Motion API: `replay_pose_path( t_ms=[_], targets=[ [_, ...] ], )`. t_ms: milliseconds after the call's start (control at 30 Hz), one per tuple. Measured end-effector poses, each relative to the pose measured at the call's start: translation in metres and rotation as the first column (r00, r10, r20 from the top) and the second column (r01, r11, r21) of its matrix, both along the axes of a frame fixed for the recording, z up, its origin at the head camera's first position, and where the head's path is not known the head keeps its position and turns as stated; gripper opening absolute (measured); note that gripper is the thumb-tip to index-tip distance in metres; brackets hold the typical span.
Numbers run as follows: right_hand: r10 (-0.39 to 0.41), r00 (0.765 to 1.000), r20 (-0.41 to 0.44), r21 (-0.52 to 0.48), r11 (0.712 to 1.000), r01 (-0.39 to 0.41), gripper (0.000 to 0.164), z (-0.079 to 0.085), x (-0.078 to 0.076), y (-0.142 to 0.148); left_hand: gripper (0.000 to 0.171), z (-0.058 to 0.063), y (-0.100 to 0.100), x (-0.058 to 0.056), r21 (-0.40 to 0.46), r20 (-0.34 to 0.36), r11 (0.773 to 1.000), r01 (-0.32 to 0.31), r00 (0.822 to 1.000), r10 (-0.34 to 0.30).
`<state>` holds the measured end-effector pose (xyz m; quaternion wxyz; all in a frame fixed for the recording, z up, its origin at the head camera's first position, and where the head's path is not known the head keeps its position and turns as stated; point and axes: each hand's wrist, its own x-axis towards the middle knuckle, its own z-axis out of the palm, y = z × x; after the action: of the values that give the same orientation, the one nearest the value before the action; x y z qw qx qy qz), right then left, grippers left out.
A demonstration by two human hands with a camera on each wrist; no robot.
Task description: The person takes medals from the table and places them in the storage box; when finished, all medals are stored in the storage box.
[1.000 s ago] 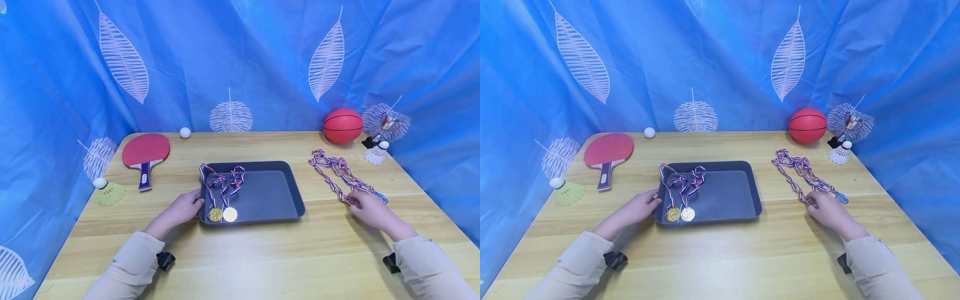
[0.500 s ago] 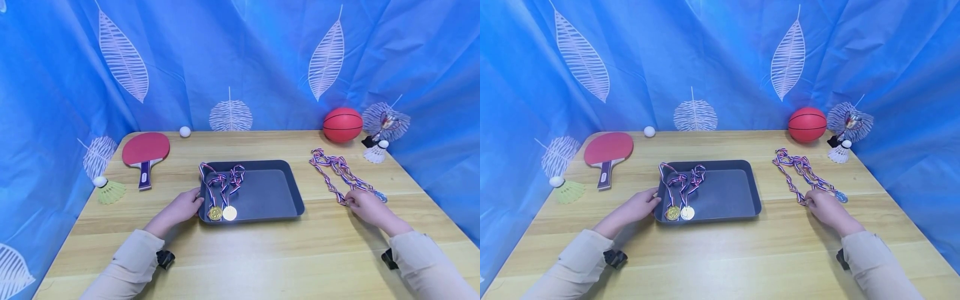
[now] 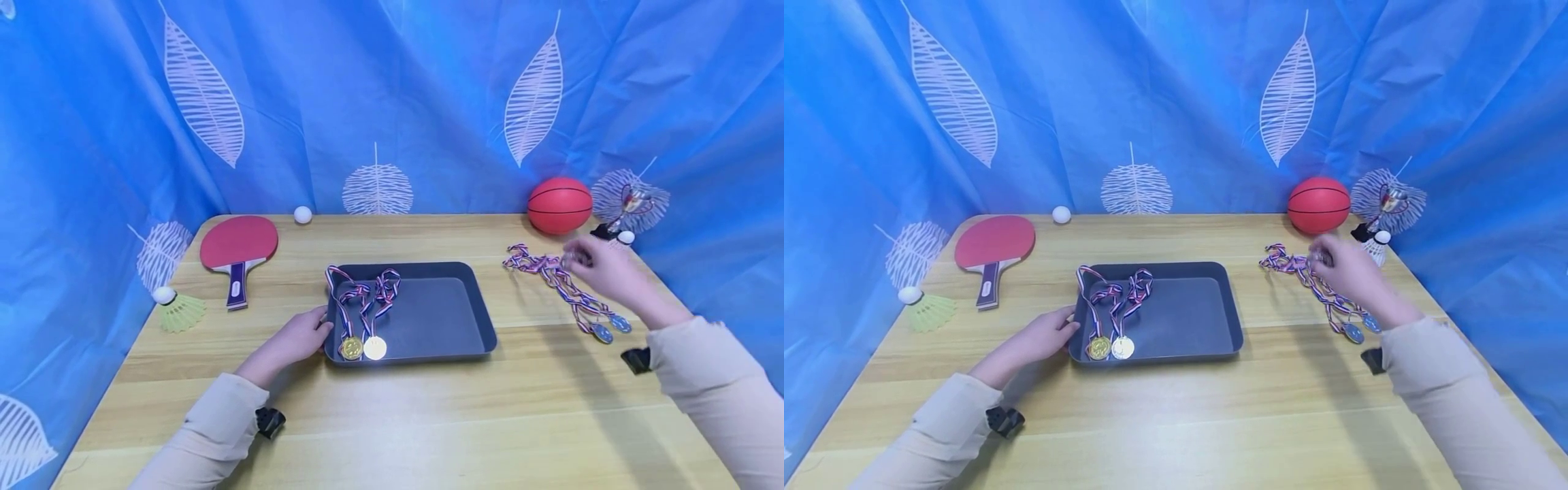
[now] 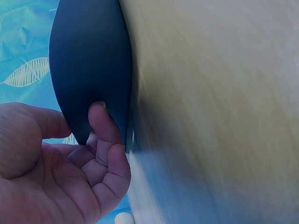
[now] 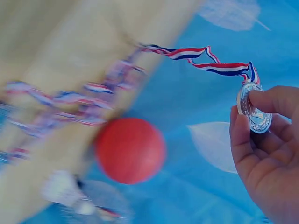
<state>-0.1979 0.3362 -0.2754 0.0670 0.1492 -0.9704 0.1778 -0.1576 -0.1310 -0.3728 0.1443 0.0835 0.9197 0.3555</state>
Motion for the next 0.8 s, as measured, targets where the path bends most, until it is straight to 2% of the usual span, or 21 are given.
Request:
replay_pose_path(
  t_ms=[200,367,533,600,700,800],
  targets=[
    [-0.049,0.994,-0.099,0.007,0.999,0.050,0.018,0.061,-0.017,-0.031,0.042,-0.001,0.000,-0.001,-0.001,-0.017,1.000,0.006,1.000,-0.006],
    [-0.005,0.979,-0.205,0.029,1.000,0.011,0.020,0.101,-0.017,-0.057,0.041,-0.001,0.000,0.000,0.000,-0.018,1.000,0.006,1.000,-0.006],
    [0.075,0.937,-0.341,0.027,0.997,-0.070,0.021,0.135,-0.009,-0.083,0.042,-0.001,0.000,0.000,0.009,-0.015,1.000,-0.001,1.000,0.001],
    [0.114,0.911,-0.397,0.029,0.993,-0.112,0.020,0.144,-0.006,-0.094,0.042,-0.002,-0.001,0.000,0.012,-0.014,1.000,-0.004,1.000,0.004],
    [0.174,0.877,-0.447,0.038,0.984,-0.176,0.016,0.153,-0.004,-0.113,0.042,-0.002,-0.001,0.000,0.015,-0.016,1.000,-0.007,1.000,0.007],
    [0.229,0.853,-0.469,0.053,0.971,-0.232,0.013,0.155,-0.006,-0.130,0.042,-0.002,-0.001,0.000,0.015,-0.012,1.000,-0.007,1.000,0.007]
  ],
)
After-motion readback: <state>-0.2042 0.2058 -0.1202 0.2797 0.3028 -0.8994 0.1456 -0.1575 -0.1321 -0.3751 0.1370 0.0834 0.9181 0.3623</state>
